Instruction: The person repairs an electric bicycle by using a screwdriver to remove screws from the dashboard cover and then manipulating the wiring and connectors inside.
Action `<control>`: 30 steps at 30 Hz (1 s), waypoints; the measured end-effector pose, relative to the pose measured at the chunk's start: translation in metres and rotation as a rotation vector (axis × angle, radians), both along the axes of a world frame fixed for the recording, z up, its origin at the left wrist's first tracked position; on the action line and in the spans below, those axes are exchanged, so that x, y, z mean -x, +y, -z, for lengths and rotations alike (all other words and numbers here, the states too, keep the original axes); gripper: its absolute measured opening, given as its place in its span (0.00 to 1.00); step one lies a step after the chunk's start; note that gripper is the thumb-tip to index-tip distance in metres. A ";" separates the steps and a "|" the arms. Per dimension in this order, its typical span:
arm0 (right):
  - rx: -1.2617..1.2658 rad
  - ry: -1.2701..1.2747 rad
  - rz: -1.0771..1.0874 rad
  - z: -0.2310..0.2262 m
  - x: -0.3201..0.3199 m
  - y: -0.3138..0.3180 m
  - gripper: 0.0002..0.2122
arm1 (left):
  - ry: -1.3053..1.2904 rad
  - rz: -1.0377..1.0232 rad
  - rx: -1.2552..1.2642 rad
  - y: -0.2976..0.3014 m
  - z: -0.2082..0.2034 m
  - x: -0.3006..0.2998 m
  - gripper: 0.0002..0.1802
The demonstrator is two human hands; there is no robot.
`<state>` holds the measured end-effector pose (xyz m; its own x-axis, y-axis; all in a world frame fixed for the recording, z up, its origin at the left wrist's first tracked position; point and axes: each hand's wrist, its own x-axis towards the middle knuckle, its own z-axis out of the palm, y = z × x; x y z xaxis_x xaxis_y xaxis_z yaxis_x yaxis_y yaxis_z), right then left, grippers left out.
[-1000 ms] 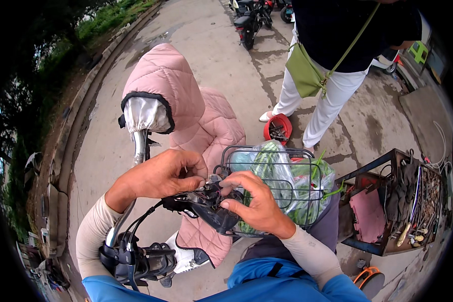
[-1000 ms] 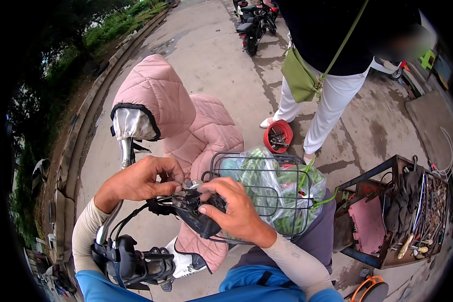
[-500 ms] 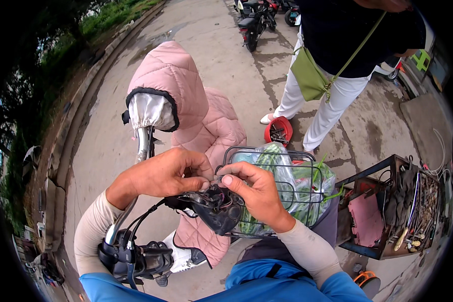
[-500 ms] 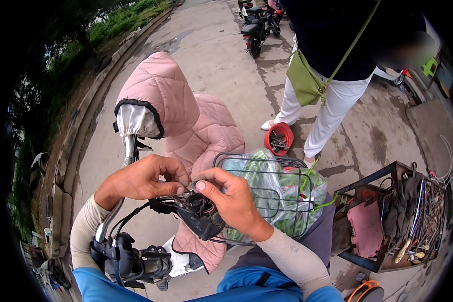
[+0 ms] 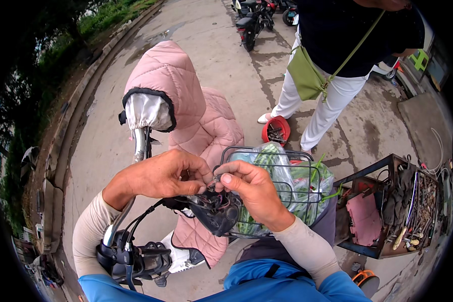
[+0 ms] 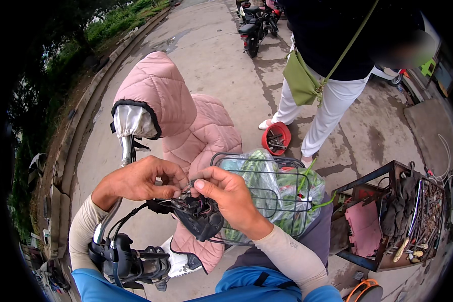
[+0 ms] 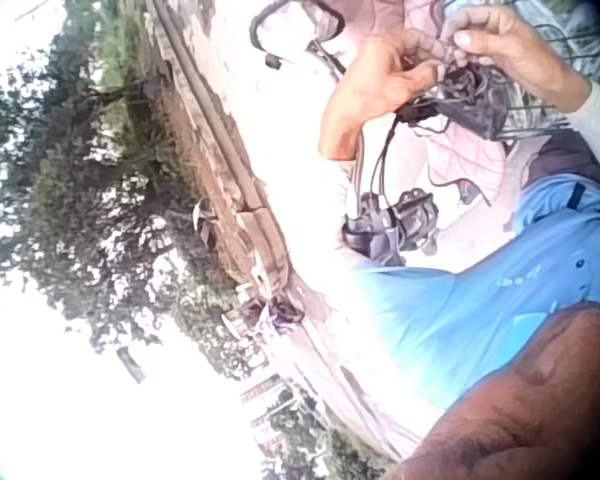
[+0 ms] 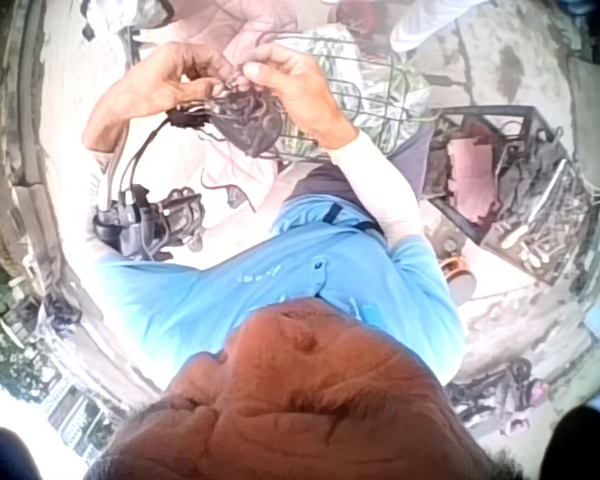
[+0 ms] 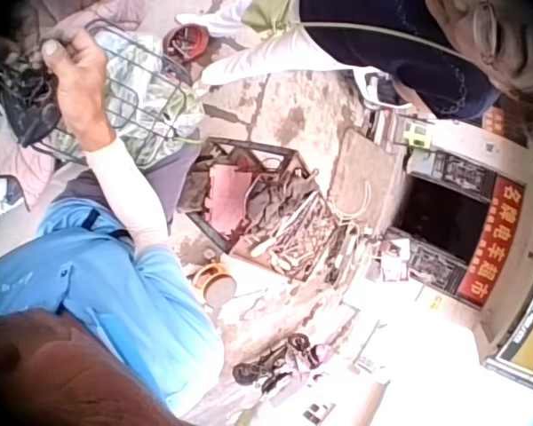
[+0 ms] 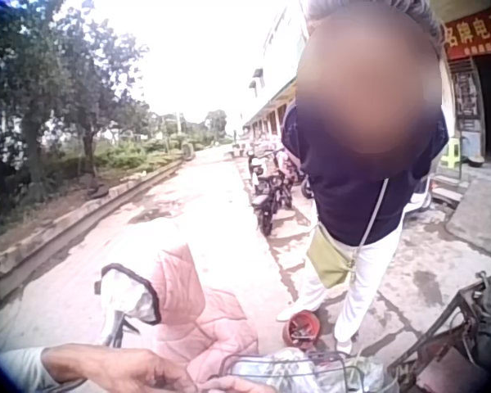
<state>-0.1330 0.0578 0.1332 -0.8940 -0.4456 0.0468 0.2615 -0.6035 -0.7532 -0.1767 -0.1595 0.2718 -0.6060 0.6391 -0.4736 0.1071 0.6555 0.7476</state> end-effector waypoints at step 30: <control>-0.017 0.072 0.022 -0.008 -0.002 -0.001 0.10 | 0.049 -0.014 -0.048 -0.003 0.004 0.000 0.12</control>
